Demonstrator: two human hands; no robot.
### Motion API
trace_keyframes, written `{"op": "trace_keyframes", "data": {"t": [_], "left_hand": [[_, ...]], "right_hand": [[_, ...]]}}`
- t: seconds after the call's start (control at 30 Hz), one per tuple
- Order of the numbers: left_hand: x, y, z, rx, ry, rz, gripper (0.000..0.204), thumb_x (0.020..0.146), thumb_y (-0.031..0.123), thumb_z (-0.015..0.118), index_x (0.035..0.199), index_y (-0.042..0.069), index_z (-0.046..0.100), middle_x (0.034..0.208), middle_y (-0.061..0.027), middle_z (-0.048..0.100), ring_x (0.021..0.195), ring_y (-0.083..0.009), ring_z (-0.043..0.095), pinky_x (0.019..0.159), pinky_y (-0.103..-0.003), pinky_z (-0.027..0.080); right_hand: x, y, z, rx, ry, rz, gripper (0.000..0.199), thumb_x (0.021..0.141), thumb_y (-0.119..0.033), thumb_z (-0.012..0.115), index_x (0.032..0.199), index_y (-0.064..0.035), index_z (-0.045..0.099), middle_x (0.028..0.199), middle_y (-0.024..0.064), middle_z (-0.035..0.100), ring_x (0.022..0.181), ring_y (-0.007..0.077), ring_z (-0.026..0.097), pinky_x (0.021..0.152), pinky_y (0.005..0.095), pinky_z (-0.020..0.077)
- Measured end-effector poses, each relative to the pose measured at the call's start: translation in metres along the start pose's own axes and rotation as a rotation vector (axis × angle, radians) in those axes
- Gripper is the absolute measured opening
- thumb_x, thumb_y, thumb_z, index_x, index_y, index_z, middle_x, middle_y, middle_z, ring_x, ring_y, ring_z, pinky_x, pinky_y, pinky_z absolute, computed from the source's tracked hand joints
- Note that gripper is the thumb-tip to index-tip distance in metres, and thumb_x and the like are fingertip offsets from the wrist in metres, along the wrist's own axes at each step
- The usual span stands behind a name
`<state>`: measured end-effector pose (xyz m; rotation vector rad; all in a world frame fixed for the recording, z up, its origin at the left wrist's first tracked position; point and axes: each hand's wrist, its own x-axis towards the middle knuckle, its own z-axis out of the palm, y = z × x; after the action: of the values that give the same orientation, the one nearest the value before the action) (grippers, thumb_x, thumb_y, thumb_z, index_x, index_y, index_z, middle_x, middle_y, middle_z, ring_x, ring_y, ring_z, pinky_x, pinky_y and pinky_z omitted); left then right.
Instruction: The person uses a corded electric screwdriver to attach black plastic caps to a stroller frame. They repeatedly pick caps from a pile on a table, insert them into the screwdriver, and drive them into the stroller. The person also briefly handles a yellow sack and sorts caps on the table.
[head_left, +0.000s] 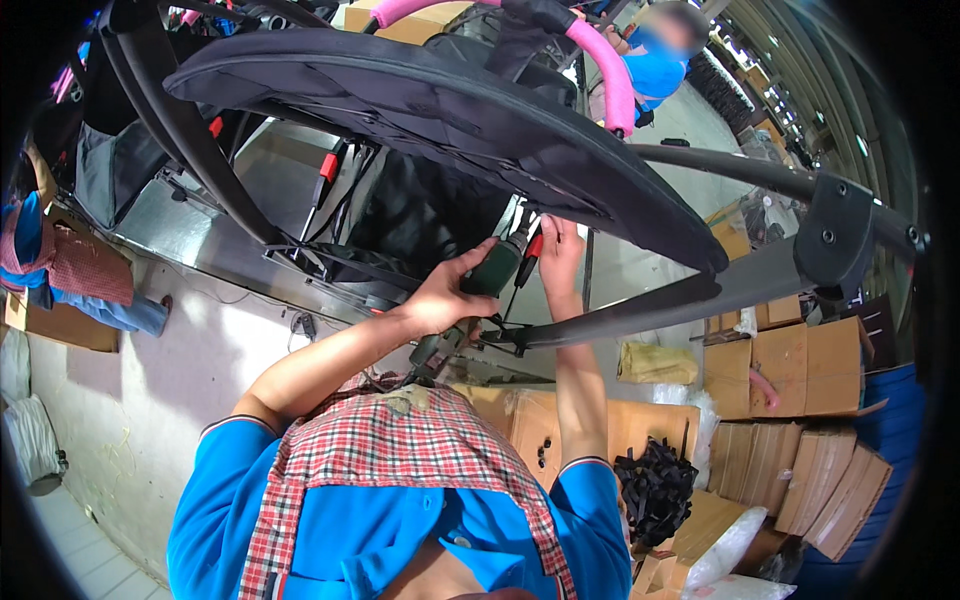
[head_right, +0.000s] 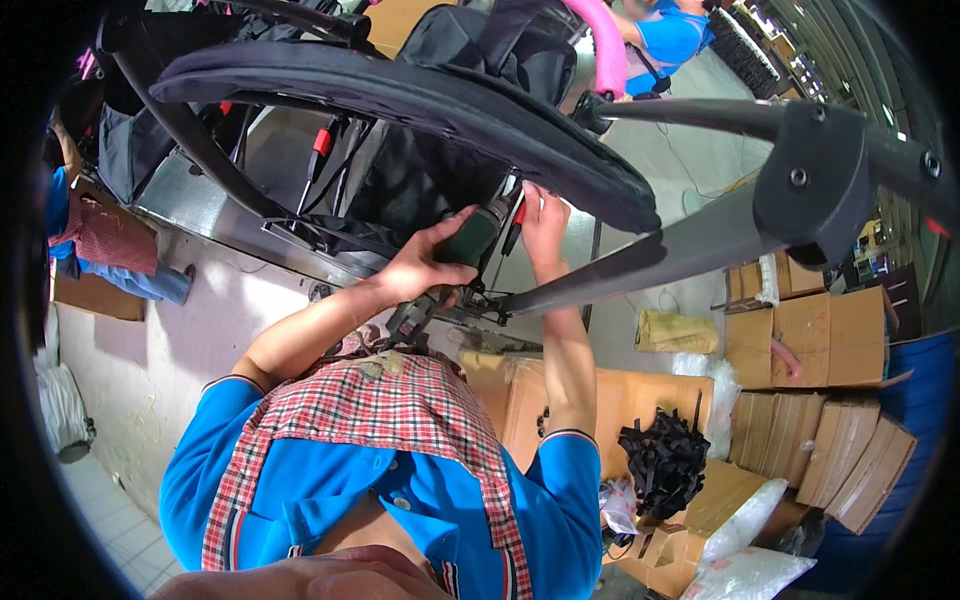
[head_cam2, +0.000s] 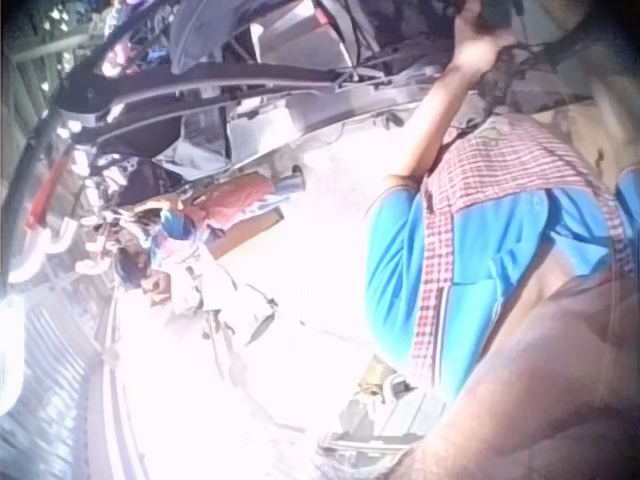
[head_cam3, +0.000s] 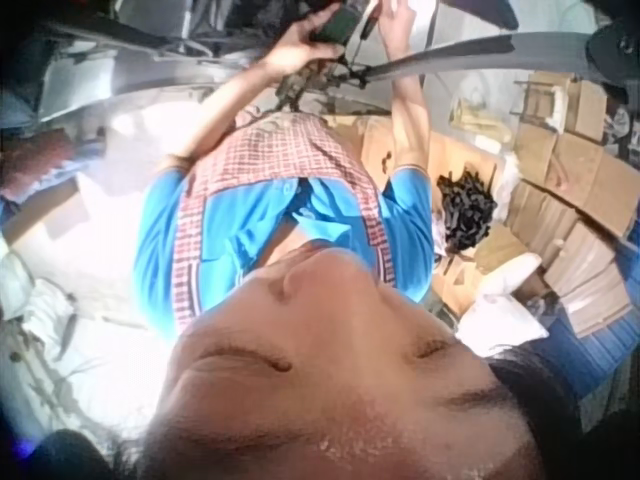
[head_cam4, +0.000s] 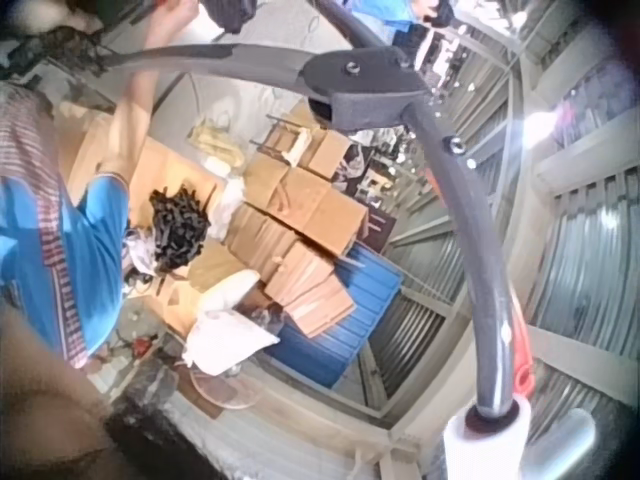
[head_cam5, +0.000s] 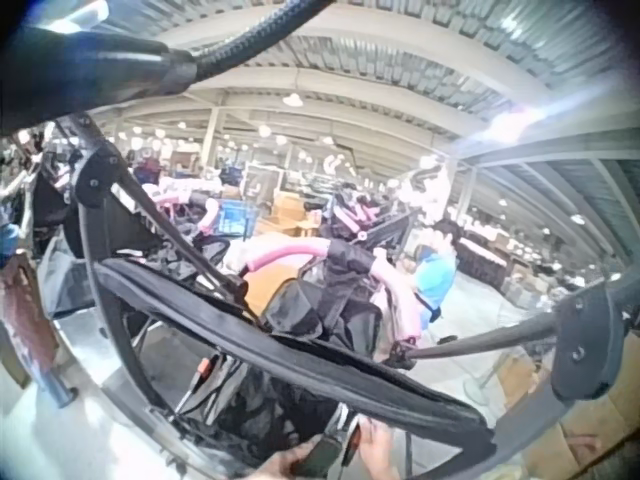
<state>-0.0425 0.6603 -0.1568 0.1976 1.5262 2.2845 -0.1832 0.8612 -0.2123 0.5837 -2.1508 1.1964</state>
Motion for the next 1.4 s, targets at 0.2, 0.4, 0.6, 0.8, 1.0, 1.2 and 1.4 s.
{"op": "trace_keyframes", "data": {"t": [0.2, 0.4, 0.6, 0.8, 1.0, 1.2, 1.4], "left_hand": [[0.002, -0.002, -0.009, 0.033, -0.043, 0.045, 0.090, 0.087, 0.006, 0.072, 0.158, 0.013, 0.018, 0.089, -0.0062, 0.064, 0.060, -0.0140, 0.061, 0.056, -0.029, 0.051], [-0.138, 0.055, -0.078, 0.212, -0.220, 0.210, 0.081, 0.096, 0.037, 0.063, 0.158, 0.014, 0.017, 0.105, -0.0107, 0.061, 0.065, -0.0125, 0.061, 0.060, -0.025, 0.051], [-0.223, 0.080, -0.176, -0.118, 0.529, 0.541, 0.067, 0.100, 0.041, 0.053, 0.157, 0.024, 0.020, 0.084, -0.0098, 0.056, 0.051, -0.0144, 0.056, 0.045, -0.026, 0.048], [-0.059, 0.093, -0.244, 0.535, 0.375, -0.105, 0.068, 0.096, 0.057, 0.055, 0.140, 0.005, 0.053, 0.120, -0.0105, 0.064, 0.107, -0.0194, 0.060, 0.096, -0.031, 0.045], [0.011, 0.073, -0.252, 0.449, 0.233, -0.169, 0.054, 0.096, 0.061, 0.053, 0.101, 0.009, 0.070, 0.087, 0.0032, 0.061, 0.079, -0.0072, 0.053, 0.067, -0.026, 0.044], [-0.002, 0.089, -0.228, 0.600, 0.205, -0.117, 0.046, 0.099, 0.046, 0.056, 0.119, 0.006, 0.067, 0.102, -0.0050, 0.068, 0.083, -0.0120, 0.060, 0.077, -0.027, 0.048], [-0.037, 0.073, -0.255, 0.483, 0.350, 0.033, 0.045, 0.094, 0.047, 0.060, 0.118, 0.009, 0.065, 0.094, -0.0077, 0.067, 0.072, -0.0150, 0.060, 0.064, -0.029, 0.048]], "right_hand": [[0.001, 0.001, -0.007, 0.053, -0.092, 0.075, 0.026, 0.098, -0.016, 0.060, 0.114, 0.0029, 0.064, 0.103, 0.0229, 0.070, 0.095, 0.0360, 0.068, 0.084, 0.0386, 0.0506], [-0.020, -0.032, -0.003, 0.171, -0.292, 0.328, 0.050, 0.092, -0.002, 0.059, 0.140, 0.0009, 0.044, 0.096, 0.0092, 0.062, 0.080, 0.0163, 0.063, 0.068, 0.0311, 0.0533], [-0.005, 0.022, -0.010, 0.345, -0.353, 0.386, 0.023, 0.092, 0.001, 0.054, 0.115, 0.0007, 0.058, 0.091, 0.0060, 0.063, 0.065, 0.0121, 0.062, 0.055, 0.0275, 0.0528], [0.012, 0.022, -0.027, 0.723, -0.417, 0.866, 0.045, 0.101, -0.033, 0.056, 0.128, 0.0030, 0.052, 0.122, 0.0166, 0.065, 0.097, 0.0245, 0.069, 0.082, 0.0389, 0.0586], [0.026, 0.020, -0.028, 0.558, -0.371, 0.963, 0.045, 0.098, -0.034, 0.063, 0.119, 0.0052, 0.060, 0.107, 0.0133, 0.068, 0.090, 0.0246, 0.071, 0.078, 0.0341, 0.0587], [0.006, 0.048, -0.033, 0.398, -0.291, 0.809, 0.043, 0.095, -0.028, 0.065, 0.121, 0.0055, 0.062, 0.109, 0.0155, 0.070, 0.091, 0.0270, 0.071, 0.083, 0.0375, 0.0570], [-0.051, 0.023, -0.025, 0.427, -0.243, 0.755, 0.043, 0.095, -0.040, 0.065, 0.102, 0.0024, 0.073, 0.085, 0.0056, 0.071, 0.073, 0.0140, 0.064, 0.066, 0.0311, 0.0506]]}}
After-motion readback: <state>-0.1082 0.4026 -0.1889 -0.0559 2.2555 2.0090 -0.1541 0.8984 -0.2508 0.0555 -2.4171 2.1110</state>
